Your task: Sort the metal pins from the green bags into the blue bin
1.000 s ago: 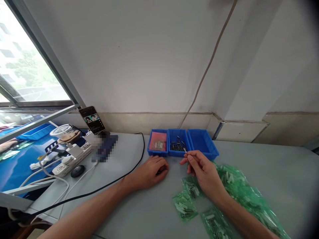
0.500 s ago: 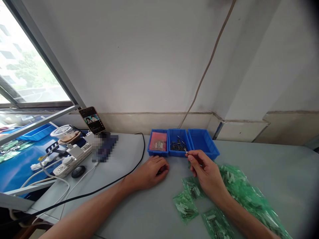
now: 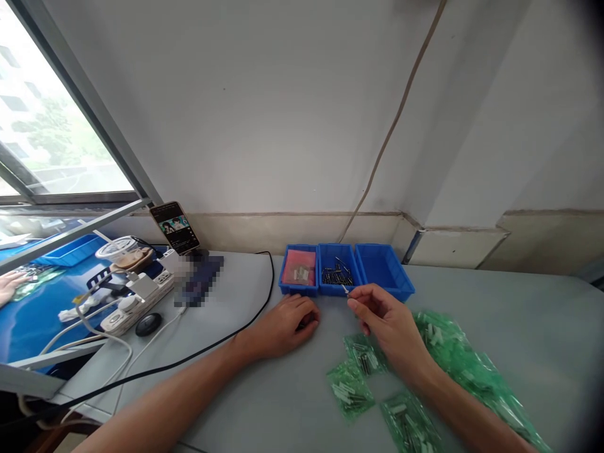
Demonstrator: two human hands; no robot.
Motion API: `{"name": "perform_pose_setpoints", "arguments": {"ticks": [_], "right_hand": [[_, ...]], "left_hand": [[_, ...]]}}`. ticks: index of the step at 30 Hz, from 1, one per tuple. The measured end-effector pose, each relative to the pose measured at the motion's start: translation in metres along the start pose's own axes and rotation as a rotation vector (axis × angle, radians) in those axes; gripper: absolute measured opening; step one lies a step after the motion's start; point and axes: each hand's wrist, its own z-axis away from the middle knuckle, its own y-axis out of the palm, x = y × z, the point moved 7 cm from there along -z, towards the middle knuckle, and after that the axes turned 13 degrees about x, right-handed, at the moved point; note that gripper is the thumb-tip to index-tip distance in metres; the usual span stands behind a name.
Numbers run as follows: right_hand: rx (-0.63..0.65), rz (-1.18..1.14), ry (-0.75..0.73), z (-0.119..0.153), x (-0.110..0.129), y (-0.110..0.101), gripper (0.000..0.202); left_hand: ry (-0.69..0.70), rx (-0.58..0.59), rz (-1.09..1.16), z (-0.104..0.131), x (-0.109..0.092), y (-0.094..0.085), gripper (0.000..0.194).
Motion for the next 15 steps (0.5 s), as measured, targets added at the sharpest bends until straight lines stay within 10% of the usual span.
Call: {"name": "perform_pose_setpoints", "arguments": {"ticks": [9, 15], "right_hand": [[0.118, -0.523, 0.130, 0.001, -0.008, 0.013, 0.035], [0.067, -0.242, 0.074, -0.001, -0.003, 0.007, 0.041]], "left_hand": [[-0.005, -0.007, 0.002, 0.000, 0.002, 0.002, 0.006], [-0.010, 0.003, -0.005, -0.001, 0.002, 0.002, 0.009]]}}
